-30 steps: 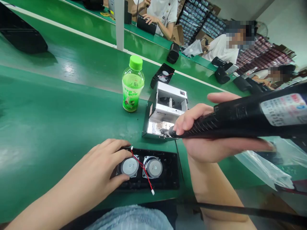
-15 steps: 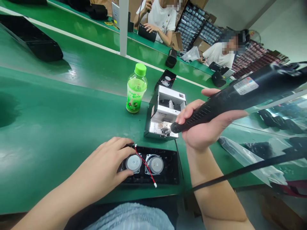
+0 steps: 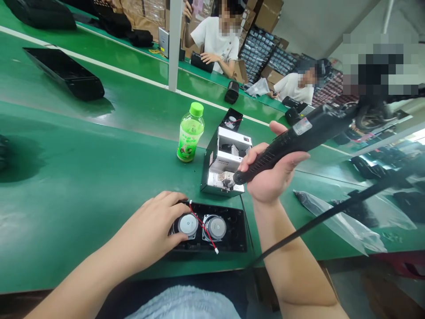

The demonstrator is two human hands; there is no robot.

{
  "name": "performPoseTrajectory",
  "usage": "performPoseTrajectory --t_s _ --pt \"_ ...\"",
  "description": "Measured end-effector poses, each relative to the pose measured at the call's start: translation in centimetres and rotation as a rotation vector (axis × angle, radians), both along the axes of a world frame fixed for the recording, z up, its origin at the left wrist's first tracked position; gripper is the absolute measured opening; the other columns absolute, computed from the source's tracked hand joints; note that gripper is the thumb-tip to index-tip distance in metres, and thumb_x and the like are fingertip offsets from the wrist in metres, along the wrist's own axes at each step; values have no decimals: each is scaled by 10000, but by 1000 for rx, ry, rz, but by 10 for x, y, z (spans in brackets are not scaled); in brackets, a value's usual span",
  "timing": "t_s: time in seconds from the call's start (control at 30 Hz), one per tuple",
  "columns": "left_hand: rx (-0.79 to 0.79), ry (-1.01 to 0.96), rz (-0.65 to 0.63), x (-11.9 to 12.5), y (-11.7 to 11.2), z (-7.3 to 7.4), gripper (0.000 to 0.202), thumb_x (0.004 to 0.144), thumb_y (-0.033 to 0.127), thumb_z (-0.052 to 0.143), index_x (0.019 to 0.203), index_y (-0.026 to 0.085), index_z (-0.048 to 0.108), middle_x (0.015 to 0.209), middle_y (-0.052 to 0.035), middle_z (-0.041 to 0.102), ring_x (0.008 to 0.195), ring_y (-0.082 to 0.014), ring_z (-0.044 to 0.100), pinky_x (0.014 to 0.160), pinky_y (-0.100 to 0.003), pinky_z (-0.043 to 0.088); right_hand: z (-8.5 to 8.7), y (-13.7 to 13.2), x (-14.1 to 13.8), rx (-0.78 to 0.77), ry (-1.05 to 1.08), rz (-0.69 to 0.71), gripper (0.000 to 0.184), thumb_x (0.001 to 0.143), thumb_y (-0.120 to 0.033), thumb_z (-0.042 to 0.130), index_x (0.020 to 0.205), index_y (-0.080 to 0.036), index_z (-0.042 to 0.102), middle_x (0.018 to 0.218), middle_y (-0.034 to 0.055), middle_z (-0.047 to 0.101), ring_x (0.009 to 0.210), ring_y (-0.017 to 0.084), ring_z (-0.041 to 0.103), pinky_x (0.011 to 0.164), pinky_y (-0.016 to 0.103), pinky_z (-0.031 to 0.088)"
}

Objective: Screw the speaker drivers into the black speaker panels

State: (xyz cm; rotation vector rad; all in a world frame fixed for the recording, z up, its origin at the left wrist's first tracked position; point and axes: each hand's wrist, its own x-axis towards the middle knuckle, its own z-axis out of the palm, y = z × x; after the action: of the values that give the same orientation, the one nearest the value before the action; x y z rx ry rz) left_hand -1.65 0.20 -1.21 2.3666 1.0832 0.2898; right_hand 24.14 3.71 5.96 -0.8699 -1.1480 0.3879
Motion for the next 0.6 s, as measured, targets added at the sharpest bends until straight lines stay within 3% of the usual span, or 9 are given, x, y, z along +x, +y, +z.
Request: performPoseTrajectory --t_s 0.37,0.5,0.6 --pt "-31 19 7 0 -1 4 410 883 239 890 1274 303 784 1508 -66 690 1393 -345 635 1190 -587 549 -1 -16 -7 -109 89 24 779 954 -932 412 1251 -255 662 580 -66 594 385 157 533 382 293 437" --pt "-35 19 -4 0 -2 5 427 880 238 899 1283 311 778 1536 -71 675 1424 -347 619 1201 -579 539 16 -39 3 -13 146 -76 831 911 -959 442 1265 -248 688 524 -80 596 330 155 472 317 286 399" --pt "-30 23 -18 0 -1 8 445 871 247 911 1290 315 778 1545 -72 671 1440 -351 609 1205 -574 533 31 -65 9 -42 119 97 782 897 -934 512 1299 -302 735 568 -55 647 357 171 503 366 331 461"
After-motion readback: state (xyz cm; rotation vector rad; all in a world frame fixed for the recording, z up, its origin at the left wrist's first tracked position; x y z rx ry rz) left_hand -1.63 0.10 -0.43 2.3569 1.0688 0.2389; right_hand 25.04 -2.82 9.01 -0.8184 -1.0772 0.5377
